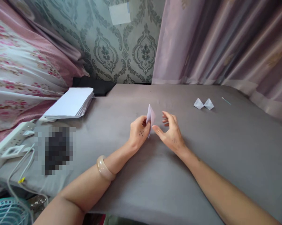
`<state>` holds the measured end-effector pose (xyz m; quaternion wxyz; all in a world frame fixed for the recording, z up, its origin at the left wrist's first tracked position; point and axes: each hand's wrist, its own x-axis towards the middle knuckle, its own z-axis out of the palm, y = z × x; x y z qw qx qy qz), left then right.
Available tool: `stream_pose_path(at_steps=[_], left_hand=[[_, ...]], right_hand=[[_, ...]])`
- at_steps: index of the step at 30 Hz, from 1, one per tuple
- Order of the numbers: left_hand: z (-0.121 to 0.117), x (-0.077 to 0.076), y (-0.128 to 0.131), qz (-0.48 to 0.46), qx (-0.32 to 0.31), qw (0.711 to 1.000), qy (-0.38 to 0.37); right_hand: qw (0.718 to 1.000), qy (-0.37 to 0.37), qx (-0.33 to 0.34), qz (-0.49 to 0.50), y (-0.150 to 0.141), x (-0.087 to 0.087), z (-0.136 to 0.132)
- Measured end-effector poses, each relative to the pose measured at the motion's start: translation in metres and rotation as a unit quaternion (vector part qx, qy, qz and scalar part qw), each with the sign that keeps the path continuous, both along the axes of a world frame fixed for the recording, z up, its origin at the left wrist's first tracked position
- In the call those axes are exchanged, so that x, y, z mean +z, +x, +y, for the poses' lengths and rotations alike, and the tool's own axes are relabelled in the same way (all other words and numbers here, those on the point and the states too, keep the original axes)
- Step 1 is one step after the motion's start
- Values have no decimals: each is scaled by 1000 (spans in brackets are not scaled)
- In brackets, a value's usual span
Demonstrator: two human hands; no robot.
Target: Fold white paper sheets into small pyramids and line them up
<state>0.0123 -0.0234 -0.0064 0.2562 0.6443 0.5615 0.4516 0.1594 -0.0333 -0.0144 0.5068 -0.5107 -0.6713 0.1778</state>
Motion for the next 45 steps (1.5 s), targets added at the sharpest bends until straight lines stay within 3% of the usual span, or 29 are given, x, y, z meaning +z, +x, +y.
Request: stream_pose_path(at_steps=[4,8,10,13,17,24,30,36,38,41,45], left_hand=[[-3,-3,0,58,-16,996,72],[-4,-7,2,57,-25,991,116],[-2,-7,2,13,-20,996,83],[3,-7,3,-93,-22,995,-22],[8,-6,5,-242,-83,958,-134],[10,1,1,-388,-106,893,-201],[12,11,-7,-454,-188,832,-256],[18,13,-17,-486,-255,783,-293],[18,11,-16,-488,-242,784,-300],[18,7,-13,-467,-181,815,-289],[17,6,-11,-458,-151,838,-256]], right_hand=[[999,9,-25,-38,-13,1,-9],[994,-55,-77,-62,-11,2,-9],[991,-81,-78,-74,-7,1,-7],[994,-48,-60,-79,-4,-2,-5],[994,-7,-42,-101,-4,-4,-7],[983,-25,-29,-179,6,3,-8],[971,-18,17,-239,15,2,-6],[972,-21,34,-230,17,-1,-4],[973,-22,40,-228,17,-2,-4],[978,-33,55,-200,17,-5,-3],[995,-91,50,-3,20,-11,2]])
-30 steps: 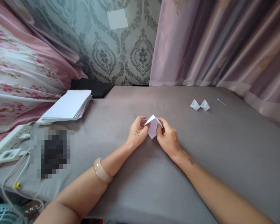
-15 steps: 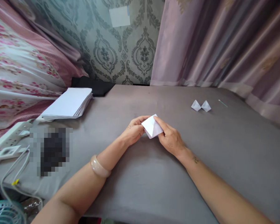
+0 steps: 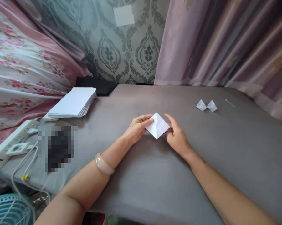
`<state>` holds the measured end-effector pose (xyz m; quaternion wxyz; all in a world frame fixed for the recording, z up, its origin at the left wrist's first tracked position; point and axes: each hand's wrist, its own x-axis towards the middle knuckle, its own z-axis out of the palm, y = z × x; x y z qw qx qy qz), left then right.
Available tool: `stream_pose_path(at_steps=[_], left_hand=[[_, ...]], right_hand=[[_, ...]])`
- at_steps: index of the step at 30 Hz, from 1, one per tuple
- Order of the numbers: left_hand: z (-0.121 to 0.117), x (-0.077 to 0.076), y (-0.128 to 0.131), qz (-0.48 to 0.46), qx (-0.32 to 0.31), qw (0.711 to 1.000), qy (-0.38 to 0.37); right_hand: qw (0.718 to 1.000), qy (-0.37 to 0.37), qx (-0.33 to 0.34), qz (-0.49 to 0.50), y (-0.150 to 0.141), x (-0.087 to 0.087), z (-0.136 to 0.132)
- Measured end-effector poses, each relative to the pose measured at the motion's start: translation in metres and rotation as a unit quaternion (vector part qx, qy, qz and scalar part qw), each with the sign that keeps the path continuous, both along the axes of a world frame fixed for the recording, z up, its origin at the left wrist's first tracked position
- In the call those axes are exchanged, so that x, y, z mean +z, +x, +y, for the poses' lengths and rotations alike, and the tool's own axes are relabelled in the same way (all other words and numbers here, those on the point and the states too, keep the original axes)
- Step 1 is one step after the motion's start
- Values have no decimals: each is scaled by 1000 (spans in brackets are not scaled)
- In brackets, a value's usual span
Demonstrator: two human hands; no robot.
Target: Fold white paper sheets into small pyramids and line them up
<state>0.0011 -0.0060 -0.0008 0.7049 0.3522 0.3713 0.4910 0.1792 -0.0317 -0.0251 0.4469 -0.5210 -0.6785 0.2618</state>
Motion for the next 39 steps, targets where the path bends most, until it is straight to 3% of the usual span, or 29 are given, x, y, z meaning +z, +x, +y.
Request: stream_pose_path(at_steps=[3,5,10,16,21,27,30,32,36,39], left_hand=[[1,1,-2,8,3,1000,15],[0,2,-3,15,-8,1000,19],[-3,0,-1,18,-39,998,43],[-1,-6,-2,44,-31,997,60],[-1,-6,0,71,-14,996,42],[1,-4,-4,97,-39,995,-5],[3,-8,-6,140,-29,990,-12],[3,-10,-7,183,-23,983,6],[-2,-10,-8,302,-34,949,82],[-5,-8,-8,370,-40,920,119]], right_hand=[[976,-75,-33,200,3,1,4],[954,-126,-48,267,2,5,4],[949,-158,-17,271,-7,15,-4],[946,-163,-5,278,-7,13,-5],[920,-228,-1,319,-5,14,-3],[890,-281,-40,358,0,17,0],[895,-294,-47,332,3,16,1],[920,-286,-50,264,5,15,1],[981,-177,-82,-3,7,10,1],[979,-86,-102,-157,7,8,0]])
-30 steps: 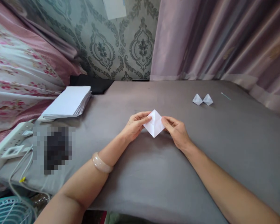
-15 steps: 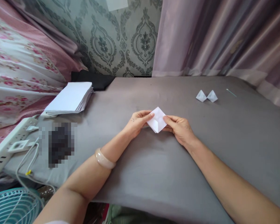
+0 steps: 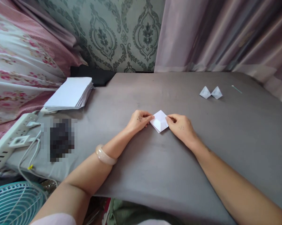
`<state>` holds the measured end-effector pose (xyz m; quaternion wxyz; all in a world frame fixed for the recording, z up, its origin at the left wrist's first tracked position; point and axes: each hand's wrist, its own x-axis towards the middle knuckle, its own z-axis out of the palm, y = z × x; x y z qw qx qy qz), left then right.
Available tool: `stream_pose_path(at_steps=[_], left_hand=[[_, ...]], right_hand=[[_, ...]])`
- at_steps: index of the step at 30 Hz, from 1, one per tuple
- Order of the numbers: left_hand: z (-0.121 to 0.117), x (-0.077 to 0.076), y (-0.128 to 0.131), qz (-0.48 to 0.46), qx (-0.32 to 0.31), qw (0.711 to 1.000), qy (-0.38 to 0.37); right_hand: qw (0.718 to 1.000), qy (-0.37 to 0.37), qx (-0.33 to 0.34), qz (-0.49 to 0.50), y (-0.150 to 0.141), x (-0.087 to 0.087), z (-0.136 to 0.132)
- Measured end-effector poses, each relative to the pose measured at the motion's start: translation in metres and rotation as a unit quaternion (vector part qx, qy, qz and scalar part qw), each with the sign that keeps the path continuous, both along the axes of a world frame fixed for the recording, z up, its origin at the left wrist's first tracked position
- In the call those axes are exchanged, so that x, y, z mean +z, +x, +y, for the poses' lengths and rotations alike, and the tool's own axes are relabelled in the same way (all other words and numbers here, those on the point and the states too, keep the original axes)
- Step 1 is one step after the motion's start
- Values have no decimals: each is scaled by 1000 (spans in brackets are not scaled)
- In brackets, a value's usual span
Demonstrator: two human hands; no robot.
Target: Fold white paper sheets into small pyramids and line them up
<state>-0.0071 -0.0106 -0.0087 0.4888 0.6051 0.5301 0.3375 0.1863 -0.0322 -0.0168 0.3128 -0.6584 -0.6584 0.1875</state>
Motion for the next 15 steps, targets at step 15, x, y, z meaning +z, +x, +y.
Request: stream_pose_path(at_steps=[15], left_hand=[[6,-9,-6,239,-55,948,205]], right_hand=[[988,66,14,-138,-9,-4,-9]])
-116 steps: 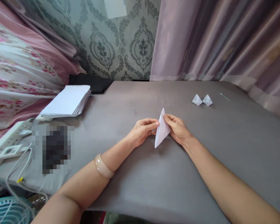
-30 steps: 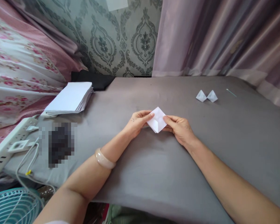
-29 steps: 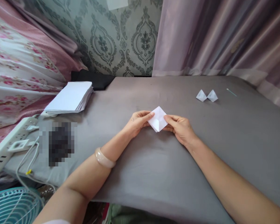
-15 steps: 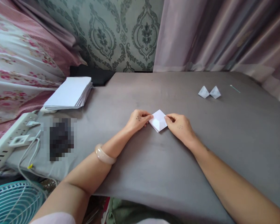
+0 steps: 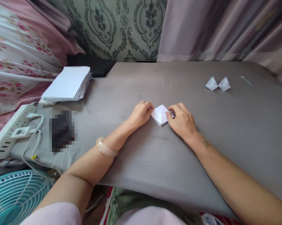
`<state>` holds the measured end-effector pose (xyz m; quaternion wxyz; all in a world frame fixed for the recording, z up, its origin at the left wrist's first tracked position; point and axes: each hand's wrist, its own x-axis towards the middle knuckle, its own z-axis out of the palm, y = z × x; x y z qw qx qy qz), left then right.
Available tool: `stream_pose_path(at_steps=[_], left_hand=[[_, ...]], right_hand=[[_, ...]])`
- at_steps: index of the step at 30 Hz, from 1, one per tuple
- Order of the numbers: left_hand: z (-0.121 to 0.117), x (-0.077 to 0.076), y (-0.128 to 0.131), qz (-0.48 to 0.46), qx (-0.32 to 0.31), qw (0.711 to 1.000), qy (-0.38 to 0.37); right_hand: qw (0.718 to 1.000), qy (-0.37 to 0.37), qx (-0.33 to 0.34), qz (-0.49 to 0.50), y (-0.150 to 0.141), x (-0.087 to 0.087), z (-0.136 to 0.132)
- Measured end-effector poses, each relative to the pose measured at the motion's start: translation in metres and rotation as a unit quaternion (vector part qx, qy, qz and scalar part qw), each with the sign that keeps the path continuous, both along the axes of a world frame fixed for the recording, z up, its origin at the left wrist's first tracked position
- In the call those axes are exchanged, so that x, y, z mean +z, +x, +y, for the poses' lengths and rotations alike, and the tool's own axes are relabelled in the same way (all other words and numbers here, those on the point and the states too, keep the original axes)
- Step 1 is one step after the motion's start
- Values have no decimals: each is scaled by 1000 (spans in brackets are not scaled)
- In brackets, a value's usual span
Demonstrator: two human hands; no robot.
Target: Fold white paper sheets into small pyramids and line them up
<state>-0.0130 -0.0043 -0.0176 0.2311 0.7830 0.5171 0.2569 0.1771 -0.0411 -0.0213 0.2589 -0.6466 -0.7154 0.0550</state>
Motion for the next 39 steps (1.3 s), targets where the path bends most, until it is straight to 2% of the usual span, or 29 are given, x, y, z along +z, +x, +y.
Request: stream_pose_path(at_steps=[4,10,18,26,34,36,39], left_hand=[[1,1,-3,6,-29,1000,5],[1,-3,-4,69,-51,995,43],[6,-6,-7,126,-78,988,41],[8,-7,-10,115,-90,989,39],[11,-2,-10,43,-69,996,-20],[14,-3,-10,30,-66,997,-29],[19,-6,-10,18,-72,997,-36]], right_hand=[[997,7,55,53,2,0,0],[998,-24,45,34,0,1,-3],[998,-52,38,16,-2,2,-3],[997,-71,34,2,-2,4,-4],[997,-60,36,-44,-7,6,-9],[997,-39,52,-45,-7,5,-9],[989,21,141,-33,-7,0,-6]])
